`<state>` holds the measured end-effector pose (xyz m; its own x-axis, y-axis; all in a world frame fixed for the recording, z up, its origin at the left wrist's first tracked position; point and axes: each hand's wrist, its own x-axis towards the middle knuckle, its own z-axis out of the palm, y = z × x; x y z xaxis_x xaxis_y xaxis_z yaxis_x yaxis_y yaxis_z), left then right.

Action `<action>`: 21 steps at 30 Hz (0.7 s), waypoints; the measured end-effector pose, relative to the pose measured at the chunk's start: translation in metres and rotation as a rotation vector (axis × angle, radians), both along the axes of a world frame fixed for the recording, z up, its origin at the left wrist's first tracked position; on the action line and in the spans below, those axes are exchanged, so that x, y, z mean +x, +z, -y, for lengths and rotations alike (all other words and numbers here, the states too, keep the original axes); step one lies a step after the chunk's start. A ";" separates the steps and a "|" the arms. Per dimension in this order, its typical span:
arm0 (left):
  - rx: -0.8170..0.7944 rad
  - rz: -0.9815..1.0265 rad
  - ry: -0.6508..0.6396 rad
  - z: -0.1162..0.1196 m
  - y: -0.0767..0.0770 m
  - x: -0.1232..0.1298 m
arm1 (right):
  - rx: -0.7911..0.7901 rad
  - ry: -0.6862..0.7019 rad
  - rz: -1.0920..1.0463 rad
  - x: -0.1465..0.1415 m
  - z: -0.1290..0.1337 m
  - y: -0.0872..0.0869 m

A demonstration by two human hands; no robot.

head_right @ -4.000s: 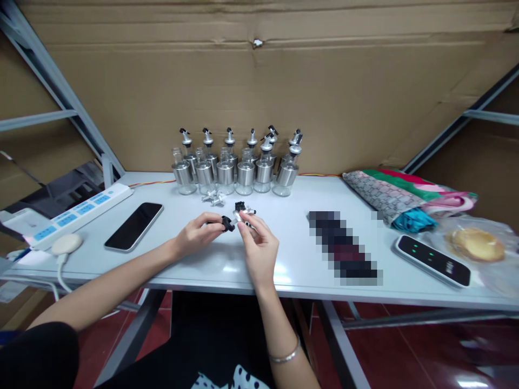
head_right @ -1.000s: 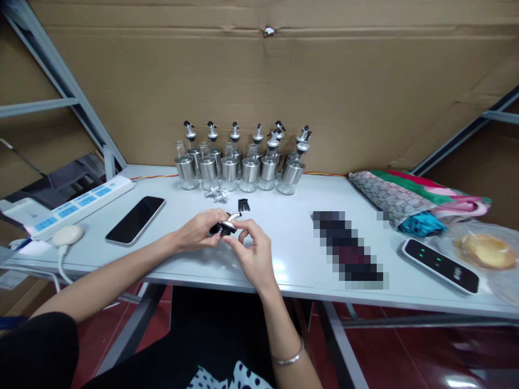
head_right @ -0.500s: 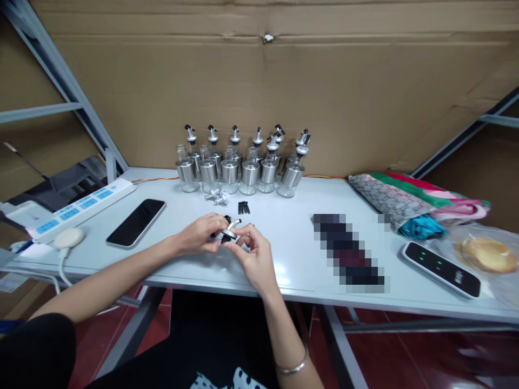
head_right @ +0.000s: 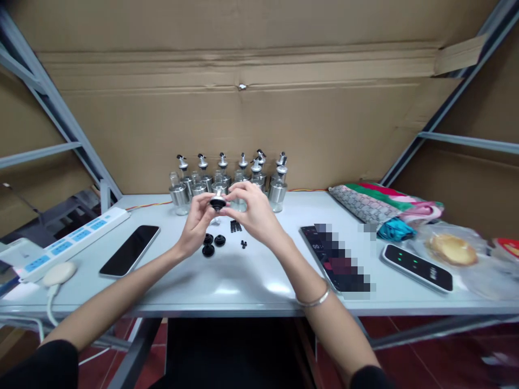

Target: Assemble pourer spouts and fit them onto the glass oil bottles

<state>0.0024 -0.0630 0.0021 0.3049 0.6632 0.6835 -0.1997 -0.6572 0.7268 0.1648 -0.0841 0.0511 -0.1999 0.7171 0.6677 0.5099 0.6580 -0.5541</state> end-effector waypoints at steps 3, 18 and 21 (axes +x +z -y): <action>-0.154 0.036 -0.011 -0.006 -0.008 0.002 | -0.045 0.105 0.145 0.009 -0.028 -0.005; 0.008 -0.340 0.256 -0.010 -0.048 -0.011 | -0.513 -0.085 0.279 0.025 -0.092 -0.092; 0.038 -0.357 0.236 -0.009 -0.048 -0.010 | -0.502 -0.100 0.241 0.025 -0.094 -0.094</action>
